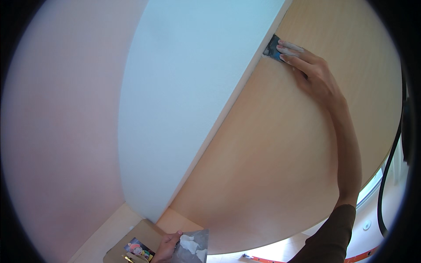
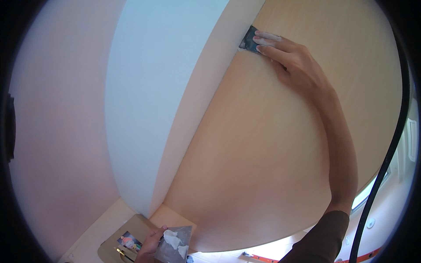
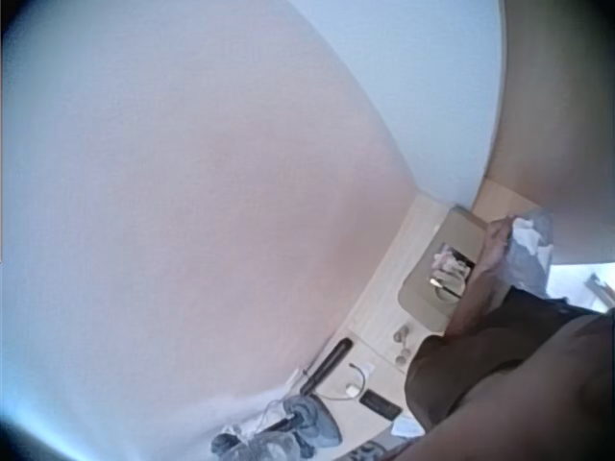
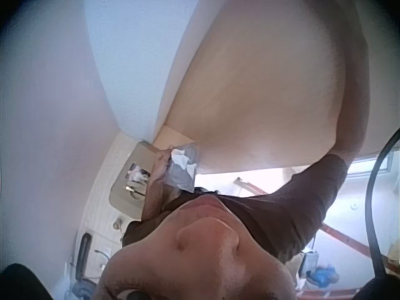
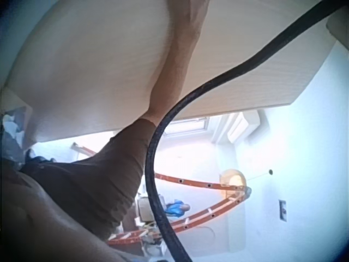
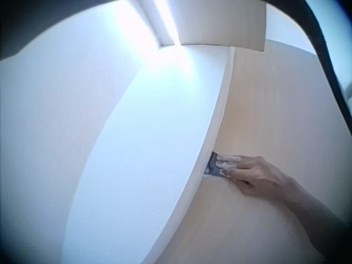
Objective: The person scoops white joint compound from a hawk onto a putty knife and applies it to a ceiling corner. They repeatedly load the knife and smooth the compound along the joint between the ceiling and wall.
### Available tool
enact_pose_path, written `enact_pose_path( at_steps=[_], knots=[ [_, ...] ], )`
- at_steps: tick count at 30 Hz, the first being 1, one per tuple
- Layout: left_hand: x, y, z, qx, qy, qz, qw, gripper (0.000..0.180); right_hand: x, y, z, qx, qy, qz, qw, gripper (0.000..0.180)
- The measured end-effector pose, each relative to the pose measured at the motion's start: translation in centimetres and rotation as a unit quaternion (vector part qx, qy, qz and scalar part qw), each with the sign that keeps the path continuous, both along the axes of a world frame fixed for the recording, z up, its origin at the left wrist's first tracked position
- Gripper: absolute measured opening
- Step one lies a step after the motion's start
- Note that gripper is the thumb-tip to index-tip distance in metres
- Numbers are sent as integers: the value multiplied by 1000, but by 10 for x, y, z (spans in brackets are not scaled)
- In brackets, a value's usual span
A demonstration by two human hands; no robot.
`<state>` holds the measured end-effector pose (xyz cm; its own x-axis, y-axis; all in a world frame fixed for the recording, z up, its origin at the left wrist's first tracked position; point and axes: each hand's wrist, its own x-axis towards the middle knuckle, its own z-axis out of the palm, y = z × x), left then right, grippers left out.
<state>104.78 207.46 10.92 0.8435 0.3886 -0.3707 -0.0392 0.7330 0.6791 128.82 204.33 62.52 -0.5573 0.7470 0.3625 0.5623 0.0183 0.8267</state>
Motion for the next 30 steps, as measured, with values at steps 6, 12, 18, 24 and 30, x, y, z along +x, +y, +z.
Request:
enact_pose_path(
  at_steps=[6,12,18,24,30],
  knots=[
    [-3,-4,1,36,30,7,999,39,3,-3,3,3,-14,-26,1000,19],
    [-12,-4,9,77,51,25,995,39,5,-1,-1,14,-24,-15,999,21],
    [-25,-2,14,42,31,41,998,39,-21,-18,-6,39,-51,35,997,26],
    [-21,2,15,54,25,32,998,39,-40,-16,-12,184,393,149,889,20],
    [-22,1,16,61,16,29,998,40,-10,-6,-17,231,475,118,841,23]
  ],
)
